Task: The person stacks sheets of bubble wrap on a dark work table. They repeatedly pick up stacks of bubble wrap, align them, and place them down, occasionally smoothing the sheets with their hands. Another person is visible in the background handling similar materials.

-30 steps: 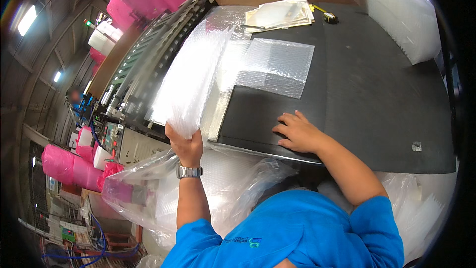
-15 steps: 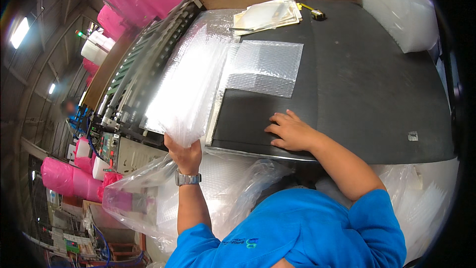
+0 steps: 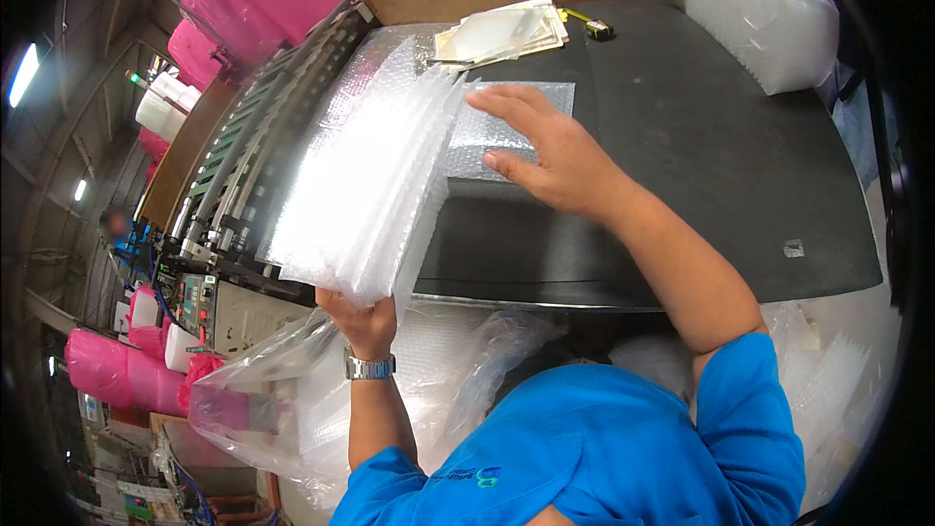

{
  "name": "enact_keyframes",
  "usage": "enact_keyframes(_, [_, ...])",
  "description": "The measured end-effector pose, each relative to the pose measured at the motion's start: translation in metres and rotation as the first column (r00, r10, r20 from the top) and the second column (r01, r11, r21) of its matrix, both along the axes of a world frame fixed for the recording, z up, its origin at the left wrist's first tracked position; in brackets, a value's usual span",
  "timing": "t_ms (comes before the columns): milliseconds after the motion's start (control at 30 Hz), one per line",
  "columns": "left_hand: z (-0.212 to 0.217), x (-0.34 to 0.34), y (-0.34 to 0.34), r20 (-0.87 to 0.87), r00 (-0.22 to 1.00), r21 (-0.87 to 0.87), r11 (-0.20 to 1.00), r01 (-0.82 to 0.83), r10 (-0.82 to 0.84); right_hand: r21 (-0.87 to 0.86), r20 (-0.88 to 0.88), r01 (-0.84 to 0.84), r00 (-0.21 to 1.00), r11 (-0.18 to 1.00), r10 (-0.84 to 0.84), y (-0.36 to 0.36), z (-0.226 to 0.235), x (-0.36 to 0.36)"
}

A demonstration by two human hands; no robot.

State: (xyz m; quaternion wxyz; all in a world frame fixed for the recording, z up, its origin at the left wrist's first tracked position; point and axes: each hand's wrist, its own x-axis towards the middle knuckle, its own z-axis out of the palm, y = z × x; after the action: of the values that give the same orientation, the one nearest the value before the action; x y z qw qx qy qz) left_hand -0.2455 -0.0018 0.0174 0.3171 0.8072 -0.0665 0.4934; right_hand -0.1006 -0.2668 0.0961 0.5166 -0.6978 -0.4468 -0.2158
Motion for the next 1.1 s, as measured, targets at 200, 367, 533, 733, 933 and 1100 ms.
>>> enact_keyframes(200, [-0.007, -0.006, -0.004, -0.031, 0.997, -0.171, 0.983, 0.065, -0.071, -0.061, 0.273, 0.076, 0.960, 0.995, -0.057, 0.016, 0.010, 0.004])
enact_keyframes(367, [-0.023, -0.010, 0.003, -0.029, 0.995, -0.267, 0.960, 0.085, -0.096, -0.242, 0.233, 0.035, 0.972, 0.970, 0.023, 0.015, 0.013, -0.007])
enact_keyframes(533, [-0.047, -0.009, 0.022, -0.067, 0.997, -0.232, 0.972, 0.023, -0.039, -0.368, 0.301, 0.059, 0.952, 0.928, 0.059, 0.025, 0.009, -0.020])
enact_keyframes(733, [-0.040, -0.008, 0.018, -0.169, 0.984, -0.260, 0.960, -0.101, 0.058, -0.365, 0.302, 0.166, 0.952, 0.916, -0.052, 0.021, 0.036, -0.031])
enact_keyframes(933, [-0.029, 0.013, 0.012, -0.148, 0.988, -0.506, 0.856, -0.106, 0.034, 0.135, 0.122, 0.290, 0.944, 0.948, -0.306, -0.040, 0.057, 0.004])
enact_keyframes(1100, [-0.012, 0.032, -0.018, -0.084, 0.902, -0.892, 0.436, 0.121, -0.423, 0.664, -0.176, 0.158, 0.983, 0.731, -0.053, -0.114, 0.091, -0.021])
